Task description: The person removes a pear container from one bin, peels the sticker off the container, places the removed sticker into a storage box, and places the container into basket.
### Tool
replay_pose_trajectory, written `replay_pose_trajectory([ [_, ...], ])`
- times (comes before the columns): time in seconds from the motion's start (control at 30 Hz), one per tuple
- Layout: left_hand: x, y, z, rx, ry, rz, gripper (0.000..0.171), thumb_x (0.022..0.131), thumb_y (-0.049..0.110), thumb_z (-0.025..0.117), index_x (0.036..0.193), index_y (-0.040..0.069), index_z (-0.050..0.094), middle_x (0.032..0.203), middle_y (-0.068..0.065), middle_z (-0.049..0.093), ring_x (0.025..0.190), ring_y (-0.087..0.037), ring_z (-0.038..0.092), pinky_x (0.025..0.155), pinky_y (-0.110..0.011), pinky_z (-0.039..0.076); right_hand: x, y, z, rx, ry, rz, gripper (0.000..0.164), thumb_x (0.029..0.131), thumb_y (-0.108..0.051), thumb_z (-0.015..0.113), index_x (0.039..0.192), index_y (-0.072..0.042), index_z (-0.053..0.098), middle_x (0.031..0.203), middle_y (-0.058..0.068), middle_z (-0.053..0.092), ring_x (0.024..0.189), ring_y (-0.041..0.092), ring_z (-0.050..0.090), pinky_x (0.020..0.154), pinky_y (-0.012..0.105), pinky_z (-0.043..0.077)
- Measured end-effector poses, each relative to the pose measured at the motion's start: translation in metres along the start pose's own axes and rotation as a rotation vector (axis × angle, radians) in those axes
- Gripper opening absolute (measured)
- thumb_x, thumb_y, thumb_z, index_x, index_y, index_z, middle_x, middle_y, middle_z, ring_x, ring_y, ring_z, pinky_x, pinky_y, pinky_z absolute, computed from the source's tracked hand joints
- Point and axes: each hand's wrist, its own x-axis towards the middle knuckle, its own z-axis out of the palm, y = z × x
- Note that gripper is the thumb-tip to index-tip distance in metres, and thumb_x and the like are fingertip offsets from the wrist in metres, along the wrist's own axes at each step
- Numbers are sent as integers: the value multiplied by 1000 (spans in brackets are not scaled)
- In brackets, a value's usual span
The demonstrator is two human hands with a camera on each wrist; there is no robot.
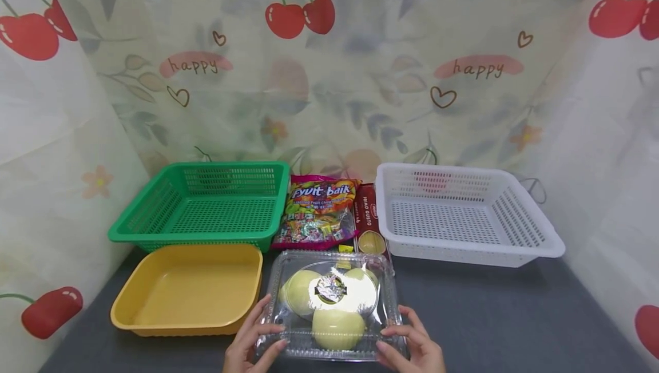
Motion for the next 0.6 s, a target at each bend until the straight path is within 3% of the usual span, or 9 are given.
replay_pose_trajectory([
  [0.17,0,-2,1,-18,-6,-24,18,73,8,76,85,18,69,138,-11,49,125,-32,49,99,-42,42,0,-3,2,-6,-1,10,42,63,-6,78,93,17,60,122,-6,39,90,1,59,63,41,57],
  [0.4,0,-6,0,-31,-7,-28,15,73,10,77,85,16,69,137,-12,50,124,-34,49,99,-13,36,1,-5,4,-24,-3,26,32,70,4,73,95,17,59,123,-6,38,91,-2,59,63,39,58],
  [0.6,0,-11,3,-39,11,-50,17,72,8,77,85,16,69,138,-10,49,125,-29,48,100,-17,38,0,-5,5,-26,-15,25,31,72,3,71,98,16,59,128,-5,34,95,-5,56,64,39,58],
])
